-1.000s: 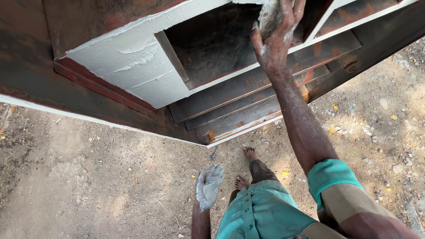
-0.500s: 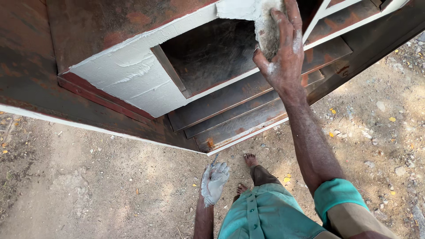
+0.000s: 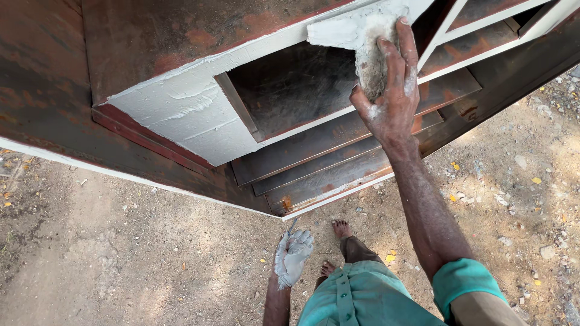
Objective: The person holds a lump of white putty in one hand and presses and smears it by hand onto the white-painted edges and panels of a metal cabinet frame, working section by section around the frame and occasionally reloading putty onto their fingers.
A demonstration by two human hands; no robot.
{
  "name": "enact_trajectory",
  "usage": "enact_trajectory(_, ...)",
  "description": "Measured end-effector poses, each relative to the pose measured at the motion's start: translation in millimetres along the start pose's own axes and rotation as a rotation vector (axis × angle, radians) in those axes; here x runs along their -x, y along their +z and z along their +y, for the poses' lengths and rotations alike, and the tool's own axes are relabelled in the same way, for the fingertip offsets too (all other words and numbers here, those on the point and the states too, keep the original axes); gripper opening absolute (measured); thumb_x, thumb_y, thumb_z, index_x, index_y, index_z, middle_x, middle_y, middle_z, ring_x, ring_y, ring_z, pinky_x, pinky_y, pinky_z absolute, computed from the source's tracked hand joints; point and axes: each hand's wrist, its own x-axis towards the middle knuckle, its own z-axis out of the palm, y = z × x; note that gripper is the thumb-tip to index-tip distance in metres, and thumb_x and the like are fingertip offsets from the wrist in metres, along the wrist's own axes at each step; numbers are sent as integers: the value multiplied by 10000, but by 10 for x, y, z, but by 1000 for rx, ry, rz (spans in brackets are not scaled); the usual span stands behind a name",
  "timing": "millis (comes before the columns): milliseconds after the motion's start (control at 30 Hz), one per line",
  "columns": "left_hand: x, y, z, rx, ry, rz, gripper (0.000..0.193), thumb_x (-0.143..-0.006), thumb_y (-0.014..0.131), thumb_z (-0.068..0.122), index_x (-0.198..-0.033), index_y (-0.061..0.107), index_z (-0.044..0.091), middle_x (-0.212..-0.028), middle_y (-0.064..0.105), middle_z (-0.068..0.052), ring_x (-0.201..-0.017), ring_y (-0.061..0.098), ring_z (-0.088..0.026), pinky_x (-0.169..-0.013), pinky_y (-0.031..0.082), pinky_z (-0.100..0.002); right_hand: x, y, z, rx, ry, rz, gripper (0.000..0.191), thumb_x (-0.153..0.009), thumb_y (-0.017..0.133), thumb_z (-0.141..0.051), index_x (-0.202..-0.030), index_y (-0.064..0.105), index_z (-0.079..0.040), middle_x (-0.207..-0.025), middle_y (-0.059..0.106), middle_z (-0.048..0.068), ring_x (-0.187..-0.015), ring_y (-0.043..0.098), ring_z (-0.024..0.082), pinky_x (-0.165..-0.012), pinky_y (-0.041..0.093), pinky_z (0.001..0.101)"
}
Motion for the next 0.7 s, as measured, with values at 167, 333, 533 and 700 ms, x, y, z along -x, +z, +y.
enact_trajectory(167, -35, -75, 11, -14, 19, 10, 587, -1016, 485, 432, -1387, 542, -19, -1470, 562, -228, -1358, 521, -395, -1145, 405, -503, -140, 83, 70, -13, -26, -2, 794, -899, 812, -35, -1564, 391, -145, -1692, 223, 125, -1596, 322, 320, -1243, 484, 431)
enact_trajectory(333, -98, -20, -33, -55, 25, 28, 573, -1025, 491, 427, -1396, 525, -8, -1485, 558, -223, -1375, 517, -376, -1160, 397, -495, -105, 229, 111, -11, -73, 44, 840, -905, 801, -42, -1601, 347, -163, -1697, 208, 114, -1594, 313, 324, -1266, 499, 443)
enact_trajectory(533, -171, 1082, 72, -233, 499, -161, 642, -1031, 477, 429, -1504, 413, -1, -1569, 454, -196, -1460, 443, -331, -1264, 290, -484, 692, -120, -20, -708, 482, -119, 757, -852, 640, -109, -1547, 339, -100, -1669, 291, 171, -1216, 592, 351, -850, 646, 443)
enact_trajectory(700, -141, 2018, 200, 83, 346, -857, 819, -1095, 491, 513, -1547, 299, -143, -1617, 347, -301, -1541, 319, -388, -1325, 169, -480, 1500, -607, -235, -2467, 1006, -297, 535, -984, 668, -211, -1423, 444, -5, -1224, 623, 225, -988, 653, 320, -696, 613, 376)
